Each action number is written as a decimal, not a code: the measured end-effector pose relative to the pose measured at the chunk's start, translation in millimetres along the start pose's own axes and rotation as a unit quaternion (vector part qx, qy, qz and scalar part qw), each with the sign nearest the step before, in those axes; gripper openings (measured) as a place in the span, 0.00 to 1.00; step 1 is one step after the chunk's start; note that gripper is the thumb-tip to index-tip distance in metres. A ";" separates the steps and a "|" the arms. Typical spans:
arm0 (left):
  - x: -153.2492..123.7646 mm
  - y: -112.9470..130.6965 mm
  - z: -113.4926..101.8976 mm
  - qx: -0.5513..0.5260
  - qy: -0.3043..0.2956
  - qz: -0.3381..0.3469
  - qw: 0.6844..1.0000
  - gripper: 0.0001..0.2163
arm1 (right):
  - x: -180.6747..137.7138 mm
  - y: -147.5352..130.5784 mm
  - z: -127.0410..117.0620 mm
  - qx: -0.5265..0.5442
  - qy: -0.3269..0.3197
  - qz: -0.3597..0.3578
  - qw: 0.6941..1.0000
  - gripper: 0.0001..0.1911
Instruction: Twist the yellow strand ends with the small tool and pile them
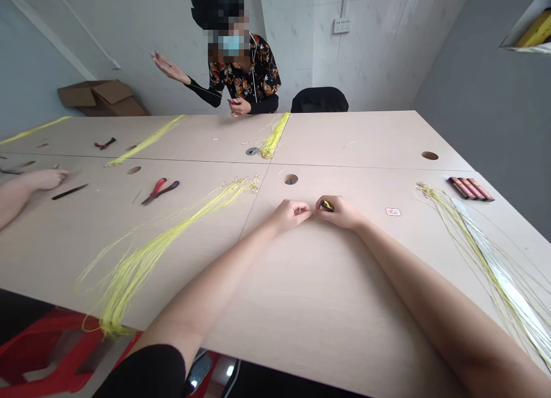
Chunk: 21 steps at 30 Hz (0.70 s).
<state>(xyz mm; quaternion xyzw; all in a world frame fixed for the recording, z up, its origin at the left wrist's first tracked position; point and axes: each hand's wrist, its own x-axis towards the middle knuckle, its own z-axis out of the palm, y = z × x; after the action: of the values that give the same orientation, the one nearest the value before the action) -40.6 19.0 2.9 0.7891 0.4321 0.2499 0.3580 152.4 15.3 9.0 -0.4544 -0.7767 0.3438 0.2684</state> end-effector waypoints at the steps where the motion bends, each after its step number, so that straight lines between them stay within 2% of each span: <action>1: -0.1 0.2 0.0 -0.001 0.000 0.000 1.000 0.10 | 0.0 0.2 0.3 -0.002 0.001 0.001 1.000 0.08; 21: -0.2 -0.7 0.4 0.017 0.007 0.018 1.000 0.10 | 1.1 2.5 0.6 -0.024 -0.004 -0.012 1.000 0.07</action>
<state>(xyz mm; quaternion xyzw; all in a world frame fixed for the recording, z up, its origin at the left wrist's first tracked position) -40.7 18.9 2.1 0.8011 0.4241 0.2542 0.3373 152.8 17.0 6.7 -0.4497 -0.7912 0.3236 0.2589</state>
